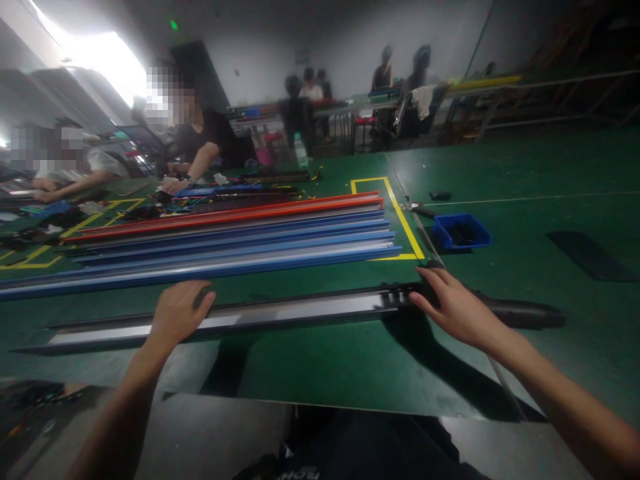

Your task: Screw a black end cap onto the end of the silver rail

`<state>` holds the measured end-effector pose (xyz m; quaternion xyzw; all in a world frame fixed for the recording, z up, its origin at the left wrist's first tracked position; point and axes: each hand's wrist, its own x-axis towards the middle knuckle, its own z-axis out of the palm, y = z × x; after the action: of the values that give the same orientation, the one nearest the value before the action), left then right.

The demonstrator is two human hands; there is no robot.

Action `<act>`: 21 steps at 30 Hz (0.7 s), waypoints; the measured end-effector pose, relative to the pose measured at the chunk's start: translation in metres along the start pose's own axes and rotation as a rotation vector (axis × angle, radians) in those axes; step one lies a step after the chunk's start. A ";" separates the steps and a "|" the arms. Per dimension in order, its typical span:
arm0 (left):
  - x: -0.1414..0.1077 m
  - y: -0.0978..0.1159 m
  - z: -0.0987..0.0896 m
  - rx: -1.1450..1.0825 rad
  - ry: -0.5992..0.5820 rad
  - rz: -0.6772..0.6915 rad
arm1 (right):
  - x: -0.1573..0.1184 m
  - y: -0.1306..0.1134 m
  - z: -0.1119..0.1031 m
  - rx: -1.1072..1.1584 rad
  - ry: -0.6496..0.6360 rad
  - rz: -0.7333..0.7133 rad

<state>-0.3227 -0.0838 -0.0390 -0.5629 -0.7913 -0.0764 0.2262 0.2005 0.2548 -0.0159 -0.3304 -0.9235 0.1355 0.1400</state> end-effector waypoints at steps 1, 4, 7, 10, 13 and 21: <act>0.009 -0.005 0.003 -0.025 -0.066 -0.036 | 0.012 -0.001 0.000 -0.019 0.009 -0.048; 0.029 -0.020 0.019 -0.111 -0.243 -0.153 | 0.050 -0.002 0.012 -0.089 0.012 -0.105; 0.034 -0.031 0.035 -0.183 -0.398 -0.247 | 0.079 -0.001 0.032 -0.100 -0.062 -0.131; 0.032 -0.036 0.044 -0.206 -0.450 -0.281 | 0.094 0.002 0.047 -0.125 -0.136 -0.147; 0.029 -0.038 0.045 -0.223 -0.471 -0.295 | 0.099 0.007 0.053 -0.139 -0.184 -0.173; 0.029 -0.040 0.052 -0.275 -0.463 -0.298 | 0.108 0.015 0.054 -0.152 -0.225 -0.234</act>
<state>-0.3812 -0.0531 -0.0668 -0.4682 -0.8780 -0.0849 -0.0522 0.1098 0.3277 -0.0531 -0.2129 -0.9731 0.0843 0.0251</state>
